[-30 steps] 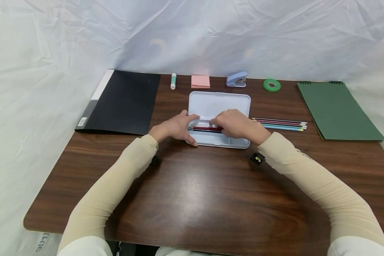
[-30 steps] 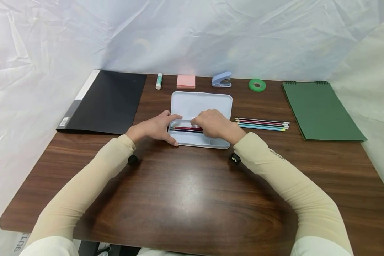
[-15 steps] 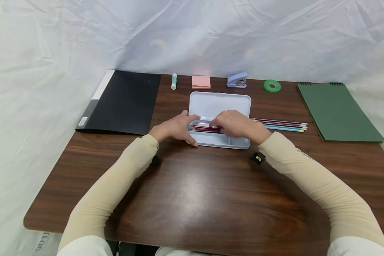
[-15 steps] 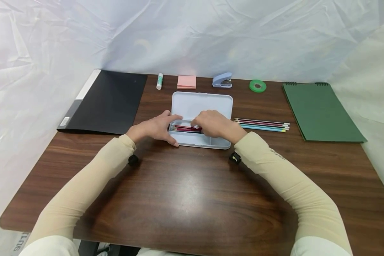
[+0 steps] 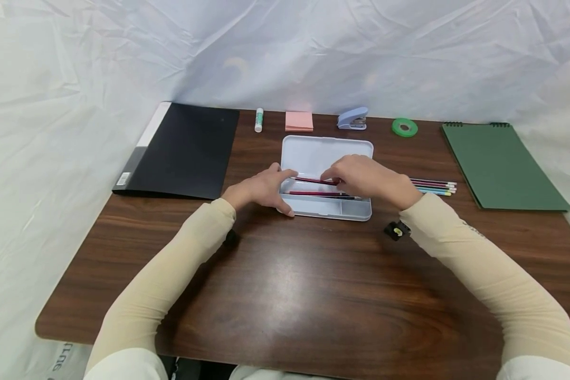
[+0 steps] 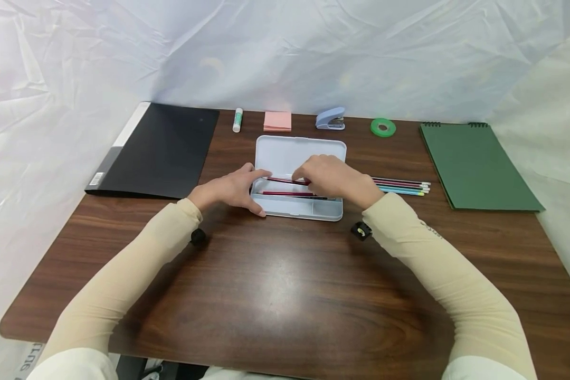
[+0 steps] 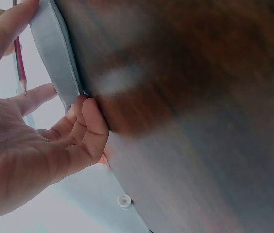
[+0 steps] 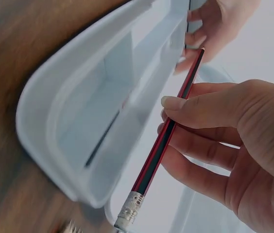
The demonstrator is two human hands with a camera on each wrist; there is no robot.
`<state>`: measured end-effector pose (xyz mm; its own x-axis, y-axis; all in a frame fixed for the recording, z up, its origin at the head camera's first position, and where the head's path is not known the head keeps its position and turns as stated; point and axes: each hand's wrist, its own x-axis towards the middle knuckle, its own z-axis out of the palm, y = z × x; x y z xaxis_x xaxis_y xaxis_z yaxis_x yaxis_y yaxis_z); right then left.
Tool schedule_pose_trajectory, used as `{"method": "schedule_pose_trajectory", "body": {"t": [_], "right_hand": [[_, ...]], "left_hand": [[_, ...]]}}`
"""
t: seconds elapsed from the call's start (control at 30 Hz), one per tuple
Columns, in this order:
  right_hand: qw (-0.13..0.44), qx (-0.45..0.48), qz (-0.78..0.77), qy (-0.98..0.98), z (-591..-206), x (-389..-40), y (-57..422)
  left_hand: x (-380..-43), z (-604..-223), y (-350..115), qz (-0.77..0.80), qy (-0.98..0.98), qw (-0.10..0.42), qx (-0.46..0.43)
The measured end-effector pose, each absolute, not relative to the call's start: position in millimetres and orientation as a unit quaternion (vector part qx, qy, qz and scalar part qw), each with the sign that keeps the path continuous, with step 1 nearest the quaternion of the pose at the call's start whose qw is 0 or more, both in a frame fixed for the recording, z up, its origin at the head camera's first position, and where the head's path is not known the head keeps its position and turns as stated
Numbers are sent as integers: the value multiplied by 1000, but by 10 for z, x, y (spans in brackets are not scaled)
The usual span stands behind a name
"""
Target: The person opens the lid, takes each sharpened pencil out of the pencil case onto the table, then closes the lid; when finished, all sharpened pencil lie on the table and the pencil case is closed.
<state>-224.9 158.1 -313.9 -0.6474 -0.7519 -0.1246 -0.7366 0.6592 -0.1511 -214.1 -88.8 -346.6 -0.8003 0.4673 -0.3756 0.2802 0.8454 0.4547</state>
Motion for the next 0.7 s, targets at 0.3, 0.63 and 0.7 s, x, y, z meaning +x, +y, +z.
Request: {"method": "schedule_pose_trajectory", "body": {"t": [0.3, 0.63, 0.7], "right_hand": [[82, -377, -38, 922, -3071, -2151, 1988], [58, -345, -39, 936, -3115, -2012, 2544], [51, -338, -41, 939, -3119, -1983, 2652]], "left_hand": [[-2148, -3455, -874, 184, 932, 239, 200], [-2123, -3457, -859, 188, 929, 242, 206], [-2113, -3453, -857, 187, 929, 243, 205]]}}
